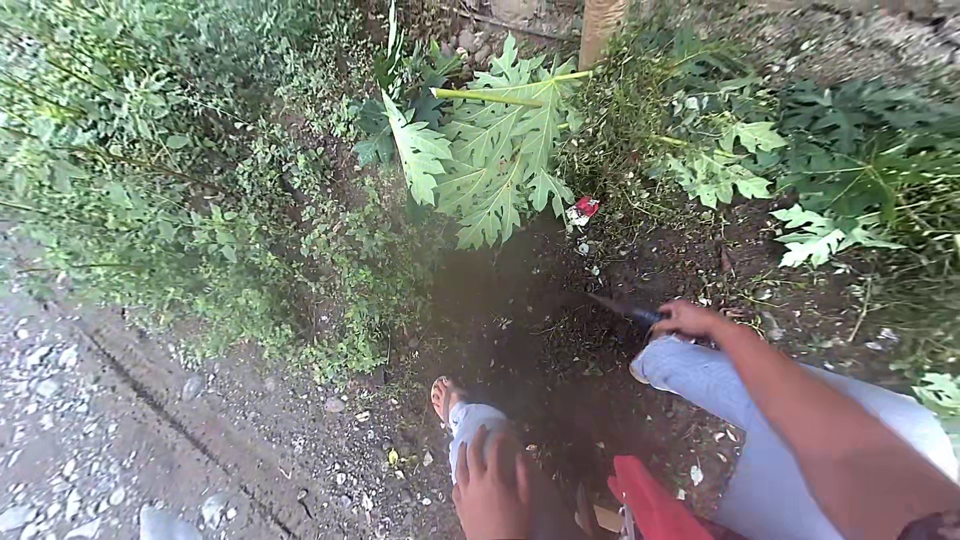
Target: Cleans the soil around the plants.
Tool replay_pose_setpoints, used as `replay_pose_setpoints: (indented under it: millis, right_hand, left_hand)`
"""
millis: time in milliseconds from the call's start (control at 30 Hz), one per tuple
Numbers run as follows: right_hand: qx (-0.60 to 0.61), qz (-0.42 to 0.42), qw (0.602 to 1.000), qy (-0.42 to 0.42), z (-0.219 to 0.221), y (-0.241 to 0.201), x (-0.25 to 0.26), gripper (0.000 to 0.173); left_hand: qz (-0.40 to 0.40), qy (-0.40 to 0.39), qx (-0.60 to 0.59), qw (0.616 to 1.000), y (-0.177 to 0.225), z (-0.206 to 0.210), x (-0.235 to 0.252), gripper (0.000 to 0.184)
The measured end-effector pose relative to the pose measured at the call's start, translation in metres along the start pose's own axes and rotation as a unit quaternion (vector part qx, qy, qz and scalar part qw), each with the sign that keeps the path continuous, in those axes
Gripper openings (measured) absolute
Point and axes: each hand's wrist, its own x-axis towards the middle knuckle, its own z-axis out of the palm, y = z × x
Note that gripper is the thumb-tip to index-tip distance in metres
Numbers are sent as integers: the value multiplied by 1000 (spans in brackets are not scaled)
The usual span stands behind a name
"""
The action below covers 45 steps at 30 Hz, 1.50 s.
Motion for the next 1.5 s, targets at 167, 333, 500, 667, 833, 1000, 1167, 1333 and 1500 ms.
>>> replay_pose_setpoints:
  millis: [167, 333, 500, 667, 833, 1000, 1167, 1333, 1500]
  right_hand:
    - [-60, 76, 979, 179, -132, -10, -2, 40]
    - [-28, 86, 939, 332, -98, -61, -7, 49]
    - [-40, -19, 992, 117, -21, -40, -43, 43]
    - [-162, -64, 974, -148, 64, -37, -67, 45]
    - [-286, -79, 945, -141, 54, -50, -32, 47]
    - [-157, -59, 984, 58, -36, -41, 8, 40]
    - [-20, -11, 970, 243, -35, -54, 3, 43]
    - [-162, -110, 975, 101, 8, -42, -34, 48]
    - [-252, -158, 952, -78, 94, -39, -34, 50]
  left_hand:
    - [-4, 6, 4, 1000, -2, 2, -3, 39]
    - [-11, -3, 7, 1000, 5, 2, 0, 38]
    - [-4, 2, 6, 1000, 6, 4, 2, 39]
    - [2, -4, 6, 1000, 10, 2, 4, 38]
    - [3, 10, 6, 1000, 8, 4, 2, 39]
    - [-6, 8, 4, 1000, 6, 4, 1, 37]
    - [-11, 6, 8, 1000, 9, 5, 4, 37]
    - [-12, 0, 12, 1000, 10, 6, 3, 37]
    - [-17, -2, 14, 1000, 11, 4, 4, 35]
